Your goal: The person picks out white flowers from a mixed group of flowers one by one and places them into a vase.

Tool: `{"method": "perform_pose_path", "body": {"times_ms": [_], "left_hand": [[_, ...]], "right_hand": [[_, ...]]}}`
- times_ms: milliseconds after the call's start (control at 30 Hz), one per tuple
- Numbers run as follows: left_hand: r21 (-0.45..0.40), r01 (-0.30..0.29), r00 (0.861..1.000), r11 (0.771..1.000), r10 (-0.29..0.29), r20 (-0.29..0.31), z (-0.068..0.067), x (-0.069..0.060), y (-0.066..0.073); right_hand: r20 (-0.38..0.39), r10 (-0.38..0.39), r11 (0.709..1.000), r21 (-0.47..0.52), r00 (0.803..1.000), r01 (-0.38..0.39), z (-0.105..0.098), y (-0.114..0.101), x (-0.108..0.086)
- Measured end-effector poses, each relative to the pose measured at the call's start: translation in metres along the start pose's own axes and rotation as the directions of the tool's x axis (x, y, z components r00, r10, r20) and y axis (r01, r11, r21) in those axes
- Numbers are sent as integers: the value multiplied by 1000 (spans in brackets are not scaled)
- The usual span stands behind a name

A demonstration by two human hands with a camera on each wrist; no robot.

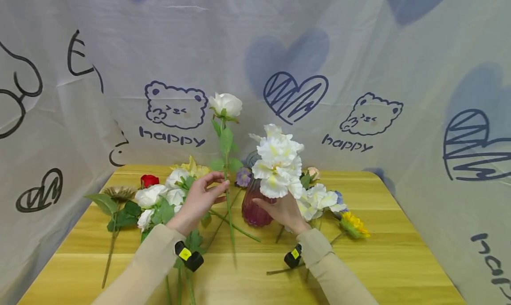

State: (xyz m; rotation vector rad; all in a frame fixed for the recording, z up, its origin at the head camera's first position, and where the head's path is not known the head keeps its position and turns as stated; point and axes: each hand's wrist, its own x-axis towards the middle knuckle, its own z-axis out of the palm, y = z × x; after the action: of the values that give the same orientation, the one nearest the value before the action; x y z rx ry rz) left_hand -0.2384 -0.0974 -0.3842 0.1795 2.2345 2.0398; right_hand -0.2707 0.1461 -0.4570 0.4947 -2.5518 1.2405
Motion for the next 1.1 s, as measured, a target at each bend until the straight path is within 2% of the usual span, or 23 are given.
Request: {"method": "perform_pose_path", "body": {"times_ms": [133, 300, 467, 567, 733, 900, 1100], "left_hand": [[-5, -33, 999, 999, 33, -15, -2, 5, 12], [7, -108, 994, 994, 108, -24, -1, 13, 29], [35, -203, 978, 979, 204, -36, 2, 19, 46], [57, -261, 963, 964, 264, -53, 5, 21, 56], [78, -351, 928, 933, 357, -103, 9, 26, 74], [53, -433, 885, 900, 436, -166, 11, 30, 94], [67, -541, 812, 838, 541, -218, 14, 33, 110]], "right_hand": [[-7, -25, 1000, -5, 1000, 24, 1, 1, 0], [-13, -28, 999, 17, 1000, 28, 1, 1, 0], [-21, -15, 999, 41, 1000, 15, 1, 1, -1], [-26, -14, 999, 51, 1000, 15, 1, 0, -1], [-21, -18, 999, 46, 1000, 19, 0, 0, -1], [-24, -41, 999, 21, 999, 41, 0, 0, -1], [-29, -73, 997, 20, 997, 74, 0, -2, -1]]}}
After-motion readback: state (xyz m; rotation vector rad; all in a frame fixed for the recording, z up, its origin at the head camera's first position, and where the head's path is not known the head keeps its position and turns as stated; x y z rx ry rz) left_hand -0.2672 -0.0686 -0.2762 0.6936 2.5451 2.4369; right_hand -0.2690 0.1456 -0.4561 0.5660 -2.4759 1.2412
